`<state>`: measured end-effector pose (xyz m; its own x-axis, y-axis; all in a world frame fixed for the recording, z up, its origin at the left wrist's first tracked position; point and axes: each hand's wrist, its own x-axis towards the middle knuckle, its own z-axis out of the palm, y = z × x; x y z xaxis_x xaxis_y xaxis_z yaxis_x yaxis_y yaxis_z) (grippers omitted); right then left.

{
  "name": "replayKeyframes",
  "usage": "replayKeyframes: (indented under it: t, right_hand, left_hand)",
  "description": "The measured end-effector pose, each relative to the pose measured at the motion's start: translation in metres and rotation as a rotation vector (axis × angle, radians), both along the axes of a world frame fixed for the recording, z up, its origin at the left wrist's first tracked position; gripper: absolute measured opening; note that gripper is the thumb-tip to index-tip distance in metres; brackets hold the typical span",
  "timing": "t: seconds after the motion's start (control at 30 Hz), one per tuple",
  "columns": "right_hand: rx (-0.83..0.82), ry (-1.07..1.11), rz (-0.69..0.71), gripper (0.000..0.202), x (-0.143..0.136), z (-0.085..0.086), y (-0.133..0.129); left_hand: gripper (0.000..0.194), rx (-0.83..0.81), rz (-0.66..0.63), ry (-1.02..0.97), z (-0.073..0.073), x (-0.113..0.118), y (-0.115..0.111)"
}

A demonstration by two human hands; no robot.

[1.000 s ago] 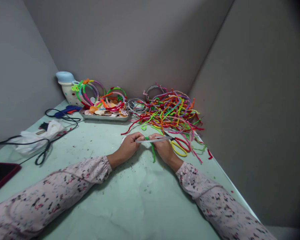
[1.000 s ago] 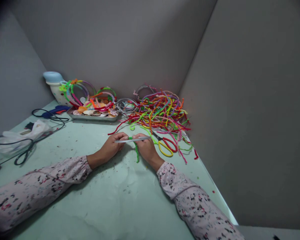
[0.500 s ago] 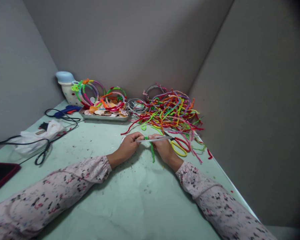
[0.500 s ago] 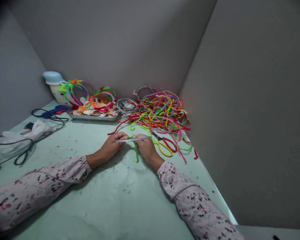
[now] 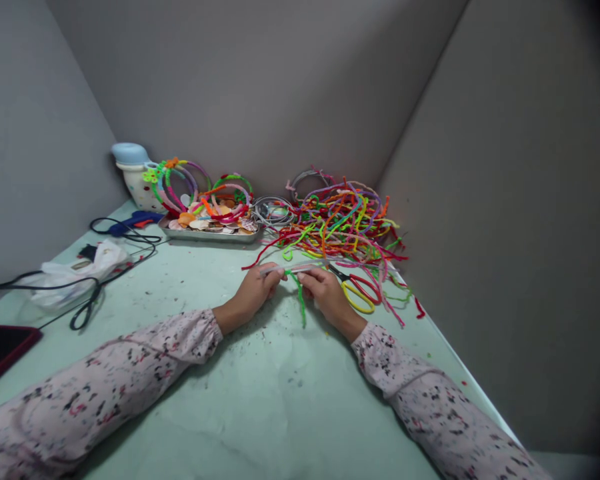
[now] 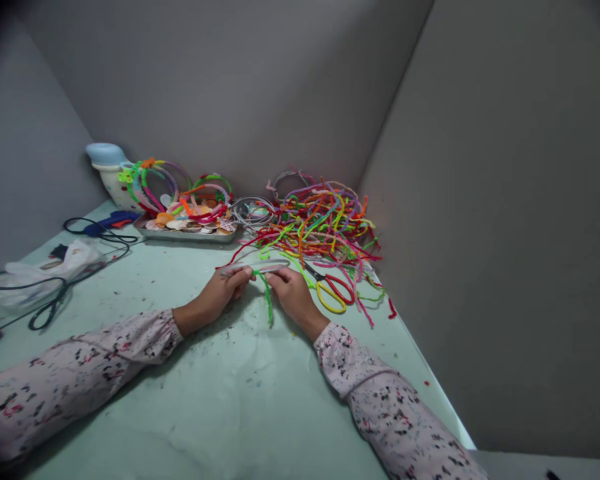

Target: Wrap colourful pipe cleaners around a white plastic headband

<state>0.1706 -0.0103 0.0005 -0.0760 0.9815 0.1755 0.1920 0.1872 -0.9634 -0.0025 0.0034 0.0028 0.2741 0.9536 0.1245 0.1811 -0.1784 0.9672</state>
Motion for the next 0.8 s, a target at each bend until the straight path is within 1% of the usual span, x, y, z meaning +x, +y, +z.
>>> replayKeyframes:
  t: [0.07, 0.2, 0.27, 0.53, 0.8]
  right_hand:
    - [0.045, 0.002, 0.000, 0.017, 0.000, -0.004, 0.002]
    - [0.225, -0.087, -0.006, 0.022, -0.002, -0.009, 0.003]
    - [0.269, -0.123, -0.006, 0.022, -0.002, -0.009, 0.003]
    - [0.312, -0.179, 0.018, 0.018, 0.003, -0.006, 0.003]
    - [0.367, -0.210, 0.032, 0.018, 0.008, -0.011, 0.006]
  left_hand:
    - [0.032, -0.016, -0.009, -0.031, 0.000, 0.000, 0.000]
    - [0.027, -0.050, -0.043, -0.077, 0.001, 0.001, 0.001]
    - [0.027, -0.054, -0.056, -0.082, 0.001, 0.001, 0.001]
    - [0.026, -0.110, -0.117, -0.079, 0.004, 0.000, 0.000]
    - [0.026, -0.094, -0.118, -0.059, 0.002, 0.000, 0.002]
